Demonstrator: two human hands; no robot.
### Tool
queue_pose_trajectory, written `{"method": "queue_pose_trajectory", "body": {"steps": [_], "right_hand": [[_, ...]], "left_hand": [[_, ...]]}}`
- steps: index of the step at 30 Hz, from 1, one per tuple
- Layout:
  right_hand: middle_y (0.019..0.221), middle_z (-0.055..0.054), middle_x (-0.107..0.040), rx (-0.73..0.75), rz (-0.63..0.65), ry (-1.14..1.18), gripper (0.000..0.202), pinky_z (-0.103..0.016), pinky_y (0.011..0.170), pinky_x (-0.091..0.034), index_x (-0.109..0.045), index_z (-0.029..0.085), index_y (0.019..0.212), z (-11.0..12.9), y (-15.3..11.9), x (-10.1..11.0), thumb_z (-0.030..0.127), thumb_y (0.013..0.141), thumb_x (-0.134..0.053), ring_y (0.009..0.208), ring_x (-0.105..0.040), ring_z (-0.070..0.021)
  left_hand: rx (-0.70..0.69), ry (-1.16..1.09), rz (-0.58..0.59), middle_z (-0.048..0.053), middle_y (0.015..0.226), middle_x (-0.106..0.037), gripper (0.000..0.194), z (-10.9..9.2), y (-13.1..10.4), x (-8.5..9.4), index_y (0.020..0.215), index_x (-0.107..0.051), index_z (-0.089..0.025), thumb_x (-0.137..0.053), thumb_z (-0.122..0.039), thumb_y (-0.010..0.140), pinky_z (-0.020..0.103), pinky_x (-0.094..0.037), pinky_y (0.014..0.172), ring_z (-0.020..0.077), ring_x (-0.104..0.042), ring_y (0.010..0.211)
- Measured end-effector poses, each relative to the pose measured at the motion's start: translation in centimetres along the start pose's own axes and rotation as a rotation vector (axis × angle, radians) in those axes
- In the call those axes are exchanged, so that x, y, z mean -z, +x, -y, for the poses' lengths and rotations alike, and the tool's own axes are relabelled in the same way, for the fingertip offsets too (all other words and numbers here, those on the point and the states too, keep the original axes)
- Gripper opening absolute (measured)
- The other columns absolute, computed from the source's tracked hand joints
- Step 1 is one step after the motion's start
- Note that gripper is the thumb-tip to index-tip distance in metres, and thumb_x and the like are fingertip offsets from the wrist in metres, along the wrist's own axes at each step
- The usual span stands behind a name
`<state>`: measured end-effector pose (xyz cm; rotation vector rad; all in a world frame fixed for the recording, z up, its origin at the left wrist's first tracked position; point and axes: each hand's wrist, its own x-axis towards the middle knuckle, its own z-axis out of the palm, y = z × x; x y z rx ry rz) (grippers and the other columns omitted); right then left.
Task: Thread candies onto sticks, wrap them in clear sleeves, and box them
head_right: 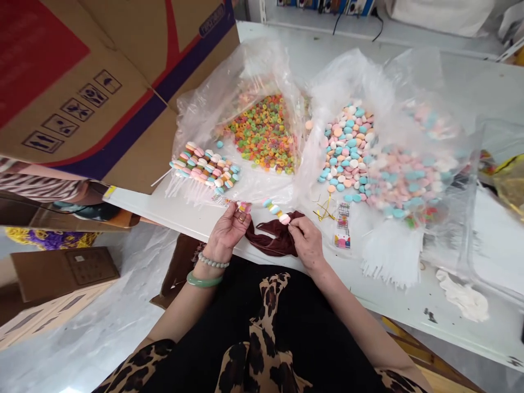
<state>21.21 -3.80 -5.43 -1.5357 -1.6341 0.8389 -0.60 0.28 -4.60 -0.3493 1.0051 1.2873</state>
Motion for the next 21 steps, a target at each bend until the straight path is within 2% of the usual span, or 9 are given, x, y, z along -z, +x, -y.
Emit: {"method": "queue_pose_trajectory", "body": {"steps": [4, 9, 15, 21], "right_hand": [[0.076, 0.002, -0.058, 0.028, -0.012, 0.129, 0.012, -0.028, 0.071, -0.04, -0.06, 0.022, 0.076, 1.8, -1.1, 0.7, 0.023, 0.088, -0.057, 0.073, -0.053, -0.0144], [0.074, 0.002, -0.057, 0.084, -0.004, 0.154, 0.012, -0.028, 0.07, -0.041, -0.061, 0.022, 0.077, 3.0, -1.2, -0.3, 0.022, 0.089, -0.056, 0.071, -0.053, -0.0136], [0.074, 0.002, -0.057, 0.134, -0.03, 0.089, 0.013, -0.028, 0.068, -0.043, -0.061, 0.022, 0.078, 2.5, -1.1, -1.0, 0.021, 0.09, -0.055, 0.07, -0.054, -0.0138], [0.079, -0.001, -0.061, 0.295, -0.119, -0.066, 0.012, -0.03, 0.072, -0.047, -0.061, 0.023, 0.085, 1.8, -1.5, -1.1, 0.017, 0.091, -0.053, 0.076, -0.058, -0.0162]], "left_hand": [[-0.024, -0.042, 0.032, 0.004, 0.071, -0.071, 0.017, -0.4, 0.1, -0.2, 0.084, -0.061, -0.015, -0.052, -0.023, 0.096, 0.026, -0.056, 0.07, 0.0144, -0.071, 0.069], [-0.083, -0.085, 0.081, 0.001, 0.067, -0.069, 0.017, 0.0, -0.5, -0.6, 0.08, -0.06, -0.015, -0.052, -0.019, 0.095, 0.027, -0.057, 0.076, 0.0129, -0.071, 0.068], [-0.1, -0.026, 0.129, 0.002, 0.067, -0.07, 0.017, 0.4, -1.0, -0.5, 0.078, -0.062, -0.014, -0.056, -0.019, 0.093, 0.029, -0.058, 0.072, 0.0132, -0.069, 0.063], [-0.205, 0.039, 0.238, 0.0, 0.07, -0.07, 0.01, 0.7, -0.8, -0.2, 0.075, -0.063, -0.015, -0.066, -0.015, 0.085, 0.031, -0.059, 0.07, 0.0134, -0.068, 0.061]]}}
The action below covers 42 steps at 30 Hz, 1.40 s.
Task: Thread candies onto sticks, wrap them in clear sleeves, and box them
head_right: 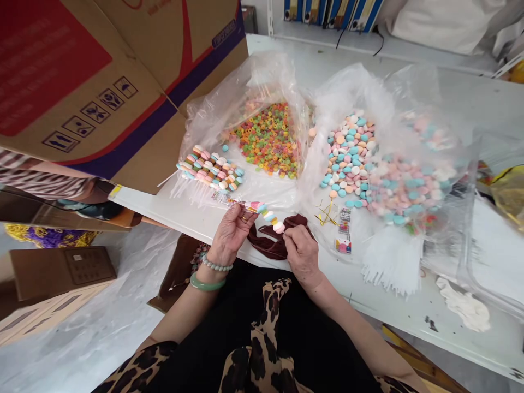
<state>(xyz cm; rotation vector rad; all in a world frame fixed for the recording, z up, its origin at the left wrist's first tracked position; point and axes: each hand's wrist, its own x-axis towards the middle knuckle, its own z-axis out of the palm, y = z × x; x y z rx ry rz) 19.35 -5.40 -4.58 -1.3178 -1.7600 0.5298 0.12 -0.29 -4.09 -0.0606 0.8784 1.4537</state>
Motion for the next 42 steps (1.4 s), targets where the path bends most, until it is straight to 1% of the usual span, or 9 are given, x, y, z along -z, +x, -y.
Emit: {"method": "queue_pose_trajectory", "body": {"steps": [5, 12, 19, 24, 28, 30, 36, 39, 42], "right_hand": [[0.076, -0.002, -0.06, 0.05, 0.048, 0.001, 0.014, -0.03, 0.068, -0.048, -0.062, 0.024, 0.085, 0.0, -0.1, -0.2, 0.016, 0.092, -0.052, 0.072, -0.059, -0.0166], [0.075, -0.001, -0.06, -0.061, 0.123, 0.178, 0.012, -0.03, 0.068, -0.046, -0.065, 0.023, 0.079, -0.4, 0.5, 0.4, 0.02, 0.088, -0.058, 0.071, -0.056, -0.0149], [0.052, 0.006, -0.042, -0.657, 0.318, 0.662, 0.013, -0.024, 0.046, -0.026, -0.062, 0.02, 0.071, -0.6, 0.7, 0.4, 0.031, 0.078, -0.066, 0.048, -0.034, -0.0091], [0.055, 0.007, -0.042, -0.973, 0.447, 0.998, 0.019, -0.02, 0.041, -0.014, -0.06, 0.016, 0.073, -0.3, 1.3, 0.1, 0.027, 0.067, -0.074, 0.043, -0.024, -0.0031], [0.056, 0.01, -0.035, -1.228, 0.679, 1.295, 0.024, -0.015, 0.037, -0.01, -0.051, 0.018, 0.075, -0.5, 1.6, 0.0, 0.022, 0.071, -0.074, 0.041, -0.012, -0.0004], [0.056, 0.011, -0.031, -1.297, 0.713, 1.37, 0.024, -0.013, 0.036, -0.01, -0.048, 0.018, 0.075, -0.7, 1.5, -0.1, 0.022, 0.075, -0.072, 0.041, -0.009, -0.0006], [0.06, 0.009, -0.039, -1.205, 0.593, 1.309, 0.019, -0.014, 0.038, -0.011, -0.055, 0.017, 0.081, -0.8, 1.1, -0.5, 0.019, 0.072, -0.072, 0.041, -0.011, 0.0001], [0.054, 0.009, -0.038, -0.996, 0.412, 1.001, 0.016, -0.018, 0.039, -0.014, -0.06, 0.017, 0.077, -0.8, 0.9, -1.1, 0.027, 0.071, -0.072, 0.041, -0.019, -0.0033], [0.06, 0.004, -0.049, -0.644, 0.252, 0.53, 0.012, -0.022, 0.048, -0.031, -0.063, 0.019, 0.071, -0.8, 0.8, -1.4, 0.03, 0.075, -0.066, 0.052, -0.039, -0.0094]], "left_hand": [[-0.058, -0.021, -0.004, -0.001, 0.075, -0.07, 0.009, 0.0, 0.4, -0.2, 0.075, -0.064, -0.016, -0.069, -0.014, 0.081, 0.026, -0.057, 0.076, 0.011, -0.068, 0.07], [-0.077, 0.132, 0.119, 0.002, 0.078, -0.072, 0.017, -0.5, 0.8, 0.7, 0.078, -0.067, -0.015, -0.081, -0.02, 0.07, 0.026, -0.056, 0.071, 0.0132, -0.068, 0.071], [-0.062, 0.232, 0.142, 0.004, 0.079, -0.073, 0.018, -1.3, 1.2, 1.8, 0.079, -0.068, -0.013, -0.081, -0.02, 0.069, 0.025, -0.054, 0.068, 0.0137, -0.068, 0.069], [-0.044, 0.212, 0.155, 0.005, 0.079, -0.073, 0.017, -0.8, 1.2, 1.9, 0.079, -0.069, -0.014, -0.081, -0.02, 0.069, 0.026, -0.054, 0.069, 0.0147, -0.068, 0.071], [-0.043, 0.178, 0.111, 0.001, 0.075, -0.071, 0.016, -0.6, 1.4, 2.2, 0.079, -0.068, -0.014, -0.08, -0.018, 0.07, 0.023, -0.053, 0.065, 0.0112, -0.066, 0.065], [-0.038, 0.172, 0.098, 0.0, 0.073, -0.07, 0.015, -0.6, 1.5, 2.4, 0.079, -0.067, -0.014, -0.08, -0.018, 0.071, 0.023, -0.053, 0.064, 0.0107, -0.065, 0.063], [-0.006, 0.193, 0.098, 0.0, 0.073, -0.07, 0.012, -0.7, 1.5, 2.6, 0.08, -0.067, -0.014, -0.078, -0.018, 0.074, 0.027, -0.056, 0.069, 0.0121, -0.066, 0.062], [0.006, 0.197, 0.106, 0.001, 0.076, -0.071, 0.011, -0.7, 1.4, 2.3, 0.081, -0.068, -0.014, -0.076, -0.018, 0.075, 0.03, -0.057, 0.074, 0.0134, -0.068, 0.065], [0.009, 0.177, 0.135, 0.003, 0.081, -0.072, 0.013, -0.7, 1.2, 2.0, 0.086, -0.069, -0.014, -0.075, -0.019, 0.077, 0.03, -0.057, 0.075, 0.0152, -0.07, 0.072]]}}
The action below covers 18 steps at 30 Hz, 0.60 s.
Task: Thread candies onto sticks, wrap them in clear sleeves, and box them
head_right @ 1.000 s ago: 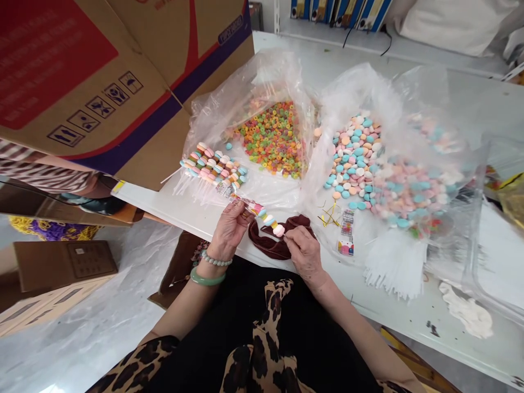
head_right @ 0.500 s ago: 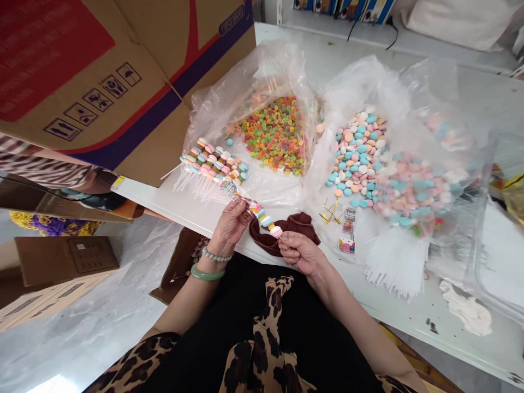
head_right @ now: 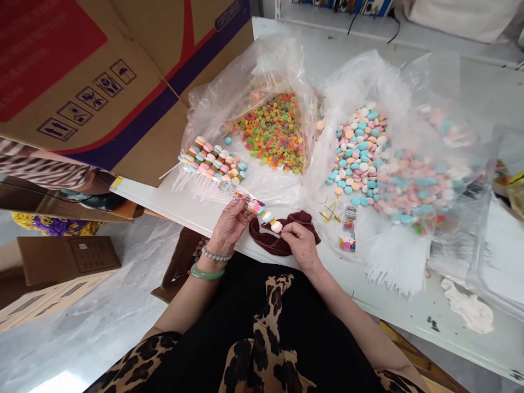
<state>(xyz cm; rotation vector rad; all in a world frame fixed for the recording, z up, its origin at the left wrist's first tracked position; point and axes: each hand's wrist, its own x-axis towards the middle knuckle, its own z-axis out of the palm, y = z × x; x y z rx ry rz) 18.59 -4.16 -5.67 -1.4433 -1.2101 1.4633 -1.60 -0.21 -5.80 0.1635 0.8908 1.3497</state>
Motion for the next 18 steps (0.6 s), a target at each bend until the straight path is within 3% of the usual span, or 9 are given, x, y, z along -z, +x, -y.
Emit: {"method": "queue_pose_trajectory", "body": {"steps": [3, 5, 9, 15, 18], "right_hand": [[0.071, 0.0, -0.059, 0.261, -0.1, -0.321, 0.013, -0.029, 0.067, -0.043, -0.063, 0.022, 0.07, 0.0, 0.1, 0.1, 0.028, 0.08, -0.059, 0.069, -0.052, -0.015], [0.072, 0.0, -0.06, 0.295, -0.112, -0.375, 0.013, -0.03, 0.069, -0.043, -0.062, 0.022, 0.071, 0.1, 0.1, 0.2, 0.027, 0.082, -0.056, 0.069, -0.052, -0.0157], [0.068, 0.001, -0.057, 0.218, -0.071, -0.309, 0.015, -0.029, 0.065, -0.041, -0.06, 0.022, 0.066, 0.0, 0.3, -0.2, 0.029, 0.079, -0.057, 0.065, -0.05, -0.0149], [0.052, 0.007, -0.039, -0.125, 0.037, 0.013, 0.016, -0.025, 0.044, -0.023, -0.057, 0.022, 0.072, -1.0, 0.7, -1.0, 0.038, 0.074, -0.059, 0.044, -0.029, -0.0101], [0.062, 0.002, -0.05, 0.076, -0.063, -0.2, 0.015, -0.026, 0.051, -0.033, -0.056, 0.022, 0.071, -1.1, 0.7, -0.8, 0.034, 0.079, -0.055, 0.053, -0.042, -0.0126]], "left_hand": [[0.005, 0.002, 0.008, 0.004, 0.086, -0.074, 0.019, 0.0, 0.0, -0.4, 0.092, -0.069, -0.014, -0.076, -0.019, 0.075, 0.029, -0.056, 0.078, 0.0152, -0.07, 0.077], [0.016, 0.021, 0.012, 0.004, 0.089, -0.074, 0.024, 0.2, -0.1, -0.6, 0.095, -0.069, -0.015, -0.078, -0.018, 0.073, 0.029, -0.055, 0.08, 0.0147, -0.071, 0.078], [0.033, 0.065, 0.065, 0.004, 0.089, -0.074, 0.037, 1.1, -0.2, -0.9, 0.1, -0.069, -0.016, -0.083, -0.016, 0.066, 0.029, -0.054, 0.081, 0.0175, -0.072, 0.081], [0.032, 0.132, 0.091, 0.005, 0.082, -0.073, 0.031, 2.4, -0.5, -1.3, 0.09, -0.072, -0.013, -0.085, -0.025, 0.065, 0.031, -0.052, 0.082, 0.0174, -0.07, 0.078], [0.037, 0.182, 0.054, 0.004, 0.079, -0.073, 0.026, 2.5, -0.5, -1.0, 0.082, -0.073, -0.012, -0.084, -0.029, 0.066, 0.028, -0.051, 0.079, 0.0143, -0.067, 0.073]]}}
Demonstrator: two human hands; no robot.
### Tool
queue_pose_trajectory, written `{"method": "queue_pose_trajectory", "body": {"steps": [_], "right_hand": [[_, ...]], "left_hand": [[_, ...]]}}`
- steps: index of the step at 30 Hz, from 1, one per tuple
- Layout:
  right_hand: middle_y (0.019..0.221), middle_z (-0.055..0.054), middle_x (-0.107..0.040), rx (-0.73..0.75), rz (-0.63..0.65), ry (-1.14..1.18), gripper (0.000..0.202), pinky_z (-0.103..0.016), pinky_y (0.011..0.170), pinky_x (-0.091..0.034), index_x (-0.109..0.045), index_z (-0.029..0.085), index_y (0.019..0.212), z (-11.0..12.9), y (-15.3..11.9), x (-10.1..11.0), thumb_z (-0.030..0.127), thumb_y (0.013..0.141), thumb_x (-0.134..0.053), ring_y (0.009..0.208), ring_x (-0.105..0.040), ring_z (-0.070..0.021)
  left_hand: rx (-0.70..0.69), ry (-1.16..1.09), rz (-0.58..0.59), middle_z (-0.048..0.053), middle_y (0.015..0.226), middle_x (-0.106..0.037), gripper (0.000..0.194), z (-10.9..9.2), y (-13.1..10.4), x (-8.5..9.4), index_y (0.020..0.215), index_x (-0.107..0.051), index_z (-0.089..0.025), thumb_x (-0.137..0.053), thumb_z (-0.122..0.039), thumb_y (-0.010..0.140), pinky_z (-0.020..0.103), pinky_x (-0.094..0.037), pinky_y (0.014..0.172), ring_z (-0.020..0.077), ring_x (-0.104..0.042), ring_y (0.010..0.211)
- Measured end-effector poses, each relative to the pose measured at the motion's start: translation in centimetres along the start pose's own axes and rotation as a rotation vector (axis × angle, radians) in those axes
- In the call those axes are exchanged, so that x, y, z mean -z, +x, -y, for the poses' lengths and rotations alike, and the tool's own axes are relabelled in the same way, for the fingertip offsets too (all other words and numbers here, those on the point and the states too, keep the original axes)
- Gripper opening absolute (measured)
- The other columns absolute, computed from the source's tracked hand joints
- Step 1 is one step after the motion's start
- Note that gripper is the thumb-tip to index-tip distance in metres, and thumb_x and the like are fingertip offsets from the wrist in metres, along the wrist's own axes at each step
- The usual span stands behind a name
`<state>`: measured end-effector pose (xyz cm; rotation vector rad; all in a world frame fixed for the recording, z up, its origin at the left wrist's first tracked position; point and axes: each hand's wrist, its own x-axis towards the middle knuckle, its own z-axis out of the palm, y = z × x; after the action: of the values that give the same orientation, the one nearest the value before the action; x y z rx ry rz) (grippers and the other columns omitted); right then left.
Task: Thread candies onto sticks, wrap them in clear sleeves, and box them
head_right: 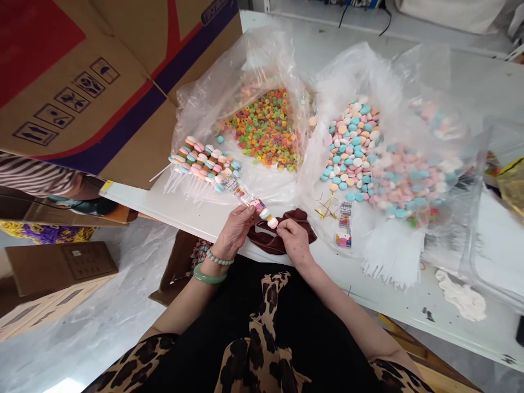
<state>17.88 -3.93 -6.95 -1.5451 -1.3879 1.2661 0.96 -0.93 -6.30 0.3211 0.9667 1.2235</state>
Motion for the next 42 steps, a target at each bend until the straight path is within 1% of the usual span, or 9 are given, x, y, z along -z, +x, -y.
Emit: {"method": "queue_pose_trajectory", "body": {"steps": [4, 9, 13, 18, 23, 28, 32, 37, 42], "right_hand": [[0.078, -0.004, -0.058, 0.357, -0.159, -0.454, 0.019, -0.028, 0.065, -0.039, -0.058, 0.022, 0.076, 0.1, -0.5, 0.4, 0.023, 0.09, -0.046, 0.072, -0.053, -0.0162], [0.077, -0.005, -0.057, 0.405, -0.137, -0.508, 0.02, -0.028, 0.063, -0.037, -0.059, 0.021, 0.077, 0.1, -0.4, 0.1, 0.021, 0.092, -0.046, 0.069, -0.051, -0.0158], [0.07, -0.001, -0.054, 0.166, -0.037, -0.088, 0.014, -0.027, 0.06, -0.038, -0.057, 0.022, 0.071, 0.3, 0.4, -0.3, 0.027, 0.083, -0.055, 0.067, -0.05, -0.0151], [0.055, 0.007, -0.04, -0.252, 0.121, 0.436, 0.016, -0.024, 0.044, -0.016, -0.057, 0.02, 0.07, 0.6, 0.7, -0.4, 0.034, 0.069, -0.065, 0.046, -0.023, -0.0071], [0.057, 0.005, -0.046, -0.178, 0.049, 0.304, 0.015, -0.023, 0.046, -0.022, -0.057, 0.019, 0.063, 0.5, 1.0, -0.2, 0.03, 0.066, -0.065, 0.051, -0.033, -0.0077], [0.051, 0.007, -0.041, -0.249, 0.076, 0.296, 0.015, -0.022, 0.043, -0.018, -0.056, 0.019, 0.063, 0.4, 1.5, -0.2, 0.03, 0.065, -0.066, 0.046, -0.03, -0.0063], [0.051, 0.009, -0.039, -0.462, 0.291, 0.586, 0.021, -0.02, 0.04, -0.008, -0.055, 0.018, 0.066, 1.3, 1.7, -0.2, 0.029, 0.062, -0.072, 0.04, -0.019, -0.002], [0.056, 0.008, -0.045, -0.631, 0.58, 0.872, 0.027, -0.016, 0.039, -0.008, -0.051, 0.016, 0.067, 2.1, 2.6, 0.3, 0.025, 0.062, -0.077, 0.039, -0.016, 0.0012], [0.053, 0.009, -0.038, -0.467, 0.372, 0.6, 0.02, -0.019, 0.04, -0.011, -0.055, 0.017, 0.07, 2.2, 2.9, -0.2, 0.029, 0.065, -0.071, 0.04, -0.017, -0.0023]], "left_hand": [[0.029, 0.031, -0.047, 0.004, 0.077, -0.073, 0.03, 0.0, 0.0, 0.4, 0.079, -0.073, -0.012, -0.085, -0.034, 0.064, 0.029, -0.05, 0.077, 0.0139, -0.066, 0.069], [0.04, 0.066, -0.068, 0.004, 0.074, -0.072, 0.031, 0.2, -0.1, -0.3, 0.076, -0.073, -0.011, -0.086, -0.035, 0.062, 0.028, -0.05, 0.078, 0.014, -0.066, 0.069], [0.066, 0.038, -0.019, 0.003, 0.076, -0.072, 0.03, 0.4, -0.1, -0.6, 0.082, -0.072, -0.012, -0.084, -0.035, 0.066, 0.028, -0.05, 0.076, 0.0134, -0.065, 0.07], [0.146, -0.027, 0.014, 0.005, 0.084, -0.072, 0.026, -0.6, 0.6, 0.4, 0.092, -0.07, -0.013, -0.08, -0.021, 0.07, 0.032, -0.053, 0.081, 0.0166, -0.068, 0.078], [0.12, -0.118, 0.019, 0.009, 0.095, -0.073, 0.031, -2.4, 1.0, 0.8, 0.1, -0.069, -0.012, -0.077, -0.014, 0.071, 0.033, -0.053, 0.086, 0.0206, -0.07, 0.09], [0.022, -0.068, 0.002, 0.007, 0.094, -0.074, 0.029, -1.8, 1.0, 0.4, 0.097, -0.07, -0.012, -0.08, -0.016, 0.07, 0.03, -0.052, 0.087, 0.0173, -0.07, 0.087], [-0.019, -0.094, 0.038, 0.006, 0.094, -0.074, 0.032, -0.4, 1.0, 0.0, 0.096, -0.071, -0.014, -0.083, -0.022, 0.068, 0.028, -0.052, 0.086, 0.0181, -0.071, 0.088], [0.066, -0.222, 0.046, 0.006, 0.091, -0.074, 0.035, -0.1, 0.7, 0.3, 0.093, -0.071, -0.013, -0.085, -0.031, 0.066, 0.033, -0.053, 0.085, 0.0221, -0.071, 0.088], [0.045, -0.118, 0.031, 0.008, 0.089, -0.073, 0.037, -1.7, 0.2, 1.5, 0.089, -0.073, -0.012, -0.083, -0.041, 0.067, 0.034, -0.053, 0.082, 0.0211, -0.069, 0.084]]}}
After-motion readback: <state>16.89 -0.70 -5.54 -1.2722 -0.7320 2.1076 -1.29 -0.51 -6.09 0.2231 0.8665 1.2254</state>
